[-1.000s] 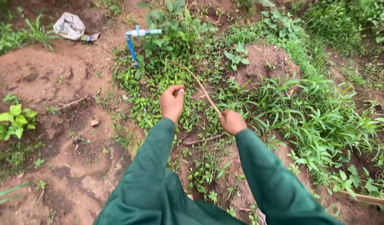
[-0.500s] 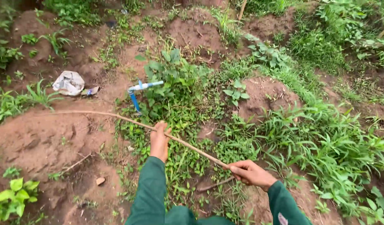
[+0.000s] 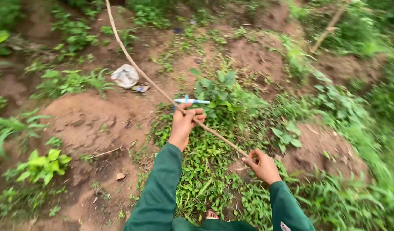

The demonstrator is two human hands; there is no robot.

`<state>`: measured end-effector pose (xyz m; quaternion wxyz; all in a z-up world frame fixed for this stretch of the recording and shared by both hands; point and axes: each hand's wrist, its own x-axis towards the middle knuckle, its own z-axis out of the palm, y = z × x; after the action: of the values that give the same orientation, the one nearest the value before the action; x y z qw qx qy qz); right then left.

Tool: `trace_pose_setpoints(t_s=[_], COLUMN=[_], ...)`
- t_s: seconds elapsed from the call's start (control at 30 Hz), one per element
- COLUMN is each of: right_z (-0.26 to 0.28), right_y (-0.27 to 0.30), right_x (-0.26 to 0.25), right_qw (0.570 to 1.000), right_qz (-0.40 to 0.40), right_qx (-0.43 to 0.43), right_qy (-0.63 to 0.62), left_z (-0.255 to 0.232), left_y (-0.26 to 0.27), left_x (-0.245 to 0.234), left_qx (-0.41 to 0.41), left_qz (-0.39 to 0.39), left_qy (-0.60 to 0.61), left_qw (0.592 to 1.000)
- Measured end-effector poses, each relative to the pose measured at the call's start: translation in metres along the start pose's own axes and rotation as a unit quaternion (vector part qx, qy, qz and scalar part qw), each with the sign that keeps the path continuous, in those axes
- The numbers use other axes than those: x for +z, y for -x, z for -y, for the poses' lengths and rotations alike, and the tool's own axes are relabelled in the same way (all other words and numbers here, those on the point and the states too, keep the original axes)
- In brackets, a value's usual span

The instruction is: Tying and securing plant supports using flexible vines and sticks in an outdoor garden.

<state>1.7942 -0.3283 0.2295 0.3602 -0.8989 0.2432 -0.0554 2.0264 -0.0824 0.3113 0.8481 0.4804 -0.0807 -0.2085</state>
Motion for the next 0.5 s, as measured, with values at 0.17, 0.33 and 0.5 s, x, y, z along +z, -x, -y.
trace_pose_setpoints(t_s=[0.17, 0.33, 0.5], right_z=[0.070, 0.136, 0.217], right_y=[-0.084, -0.137, -0.181], right_x=[0.006, 0.040, 0.112], right_qw=[0.995, 0.987, 0.954], right_qz=[0.016, 0.020, 0.048], right_qx=[-0.059, -0.159, -0.289], right_qy=[0.084, -0.007, -0.062], left_z=[-0.028, -0.079, -0.130], left_y=[-0.042, -0.017, -0.010], left_x=[-0.024, -0.076, -0.153], left_qx=[0.145, 0.202, 0.221], left_qz=[-0.104, -0.169, -0.243], left_qy=[0.014, 0.002, 0.022], left_qw=[0.984, 0.965, 0.944])
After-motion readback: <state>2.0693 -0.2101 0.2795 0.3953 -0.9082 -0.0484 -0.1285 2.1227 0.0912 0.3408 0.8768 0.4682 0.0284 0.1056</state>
